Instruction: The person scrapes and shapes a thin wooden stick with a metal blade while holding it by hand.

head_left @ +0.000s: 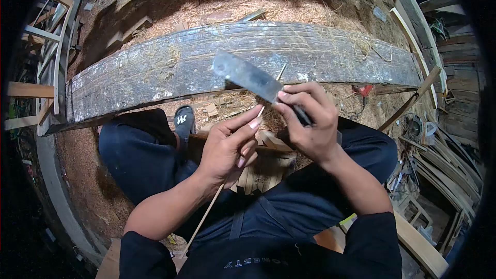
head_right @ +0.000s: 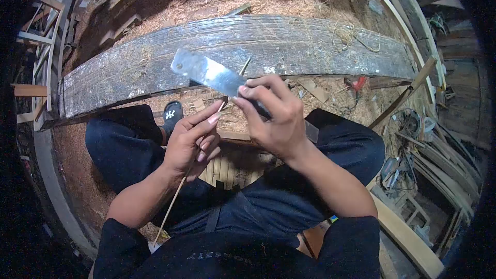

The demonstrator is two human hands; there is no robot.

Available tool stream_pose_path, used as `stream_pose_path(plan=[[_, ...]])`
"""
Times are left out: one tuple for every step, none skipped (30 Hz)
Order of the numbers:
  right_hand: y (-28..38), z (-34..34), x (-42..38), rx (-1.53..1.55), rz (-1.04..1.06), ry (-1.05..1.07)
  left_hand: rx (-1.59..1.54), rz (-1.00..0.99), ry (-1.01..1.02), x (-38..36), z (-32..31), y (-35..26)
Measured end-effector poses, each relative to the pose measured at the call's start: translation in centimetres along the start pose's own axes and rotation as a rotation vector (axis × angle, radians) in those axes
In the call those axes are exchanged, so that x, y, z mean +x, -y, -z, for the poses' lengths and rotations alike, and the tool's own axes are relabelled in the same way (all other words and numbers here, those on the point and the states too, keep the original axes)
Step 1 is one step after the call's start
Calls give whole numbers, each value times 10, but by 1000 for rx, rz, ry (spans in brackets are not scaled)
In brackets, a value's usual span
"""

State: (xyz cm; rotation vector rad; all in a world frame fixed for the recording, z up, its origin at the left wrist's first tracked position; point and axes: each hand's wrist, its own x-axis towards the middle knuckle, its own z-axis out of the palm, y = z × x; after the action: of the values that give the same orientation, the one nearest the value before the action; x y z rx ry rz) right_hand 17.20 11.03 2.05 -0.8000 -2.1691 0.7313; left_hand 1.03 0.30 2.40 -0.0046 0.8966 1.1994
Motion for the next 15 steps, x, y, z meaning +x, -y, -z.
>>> stream_pose_path(plan=[[1, -3, -1, 16, 38, 0, 42, 28, -20, 0, 1, 0], [7, -4, -7, 35, 36, 45, 82, 55, -40, 1, 2, 0], [13, -5, -12, 57, 34, 89, 81, 53, -38, 2, 3, -1], [14, -6, -11, 74, -4, 76, 60, 42, -23, 2, 4, -1], [5, -7, -7, 22, 25, 19, 42, 39, -10, 1, 6, -1], [-4, -5, -2, -8, 4, -18, 48, 48, -13, -1, 6, -1], [-10, -2, 2, -42, -10, -57, 29, 41, -12, -3, 4, -2], [-10, -2, 2, -52, -24, -48, 6, 32, -8, -4, 0, -3], [-2, -2, 0, -57, -20, -49, -21, 20, -3, -4, -2, -3], [10, -3, -4, 9, -16, 6, 2, 33, -7, -3, 3, -2], [17, -5, -7, 80, -14, 63, 0, 30, -9, -2, 4, -1], [16, -7, -9, 81, -7, 47, 8, 37, -11, -2, 5, -1], [9, -6, -5, 48, 16, 9, 20, 52, -16, -3, 5, -2], [0, -4, -1, 5, -5, -20, 2, 17, -38, -5, -2, -2], [-6, -2, 3, -45, -16, -46, 5, 20, -36, -6, -1, -2]])
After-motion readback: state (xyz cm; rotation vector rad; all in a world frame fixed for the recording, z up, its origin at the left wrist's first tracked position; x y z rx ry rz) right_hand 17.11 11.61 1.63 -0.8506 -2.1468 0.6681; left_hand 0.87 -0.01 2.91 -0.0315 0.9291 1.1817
